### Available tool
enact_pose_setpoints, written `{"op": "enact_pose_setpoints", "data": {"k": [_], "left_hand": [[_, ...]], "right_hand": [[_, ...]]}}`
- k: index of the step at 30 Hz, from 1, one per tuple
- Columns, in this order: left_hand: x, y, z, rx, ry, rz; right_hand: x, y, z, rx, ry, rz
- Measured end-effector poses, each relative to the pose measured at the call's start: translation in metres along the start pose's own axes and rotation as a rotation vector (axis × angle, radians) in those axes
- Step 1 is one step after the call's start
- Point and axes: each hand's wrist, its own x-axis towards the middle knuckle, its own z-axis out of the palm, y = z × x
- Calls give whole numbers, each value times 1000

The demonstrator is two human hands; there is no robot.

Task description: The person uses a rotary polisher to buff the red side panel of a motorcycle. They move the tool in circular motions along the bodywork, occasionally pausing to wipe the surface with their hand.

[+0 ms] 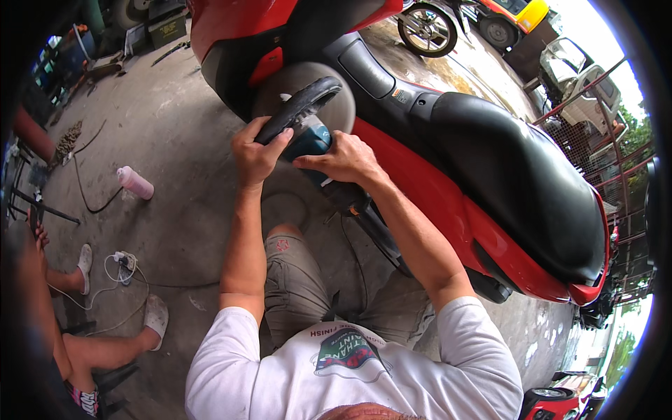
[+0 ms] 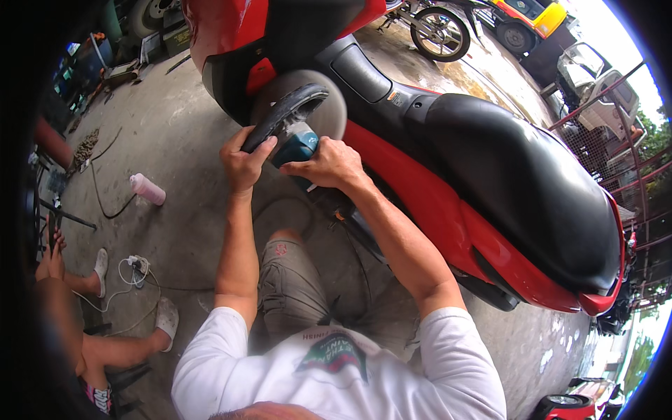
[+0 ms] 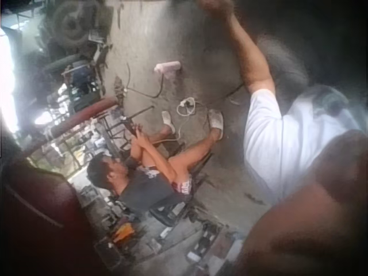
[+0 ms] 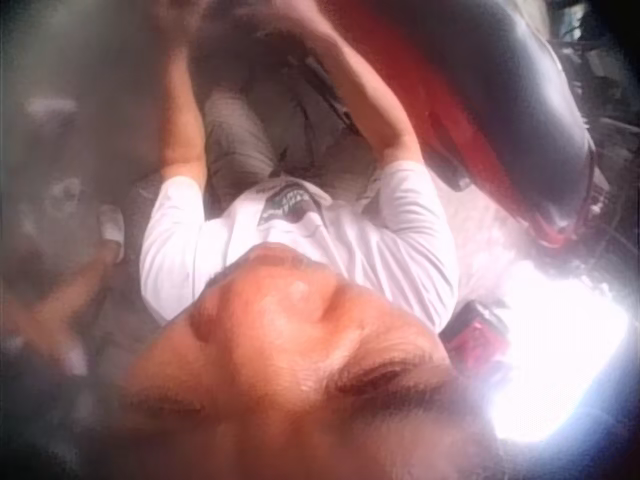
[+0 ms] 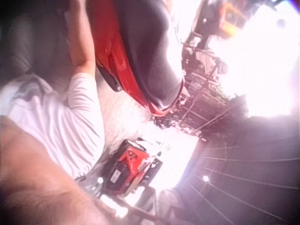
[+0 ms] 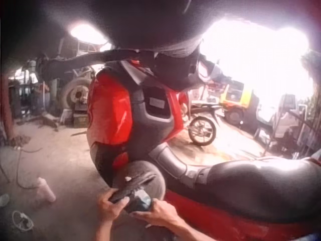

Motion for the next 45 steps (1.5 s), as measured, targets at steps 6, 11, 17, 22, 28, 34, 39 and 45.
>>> {"op": "enact_pose_setpoints", "data": {"k": [6, 11, 17, 22, 28, 34, 39, 45], "left_hand": [[-10, -8, -17, 96, -5, -59], [-1, 7, -20, 93, -23, 0], [5, 18, -6, 114, -134, 58], [-2, 10, 13, 144, -261, 46], [-35, 17, 54, 139, -558, 215], [-69, 57, 80, 116, -627, 382], [-62, 37, 79, 222, -560, 348], [-63, 2, 70, 262, -541, 259]], "right_hand": [[9, 0, 19, 83, -77, -37], [1, -5, 17, 106, -29, -20], [-14, 11, 23, 203, 38, 40], [-8, 53, 67, 402, 67, 79], [-51, 104, 140, 734, 183, 198], [-92, 141, 149, 855, 307, -21], [-56, 139, 156, 888, 160, 35], [-33, 132, 162, 838, 152, 41]]}}
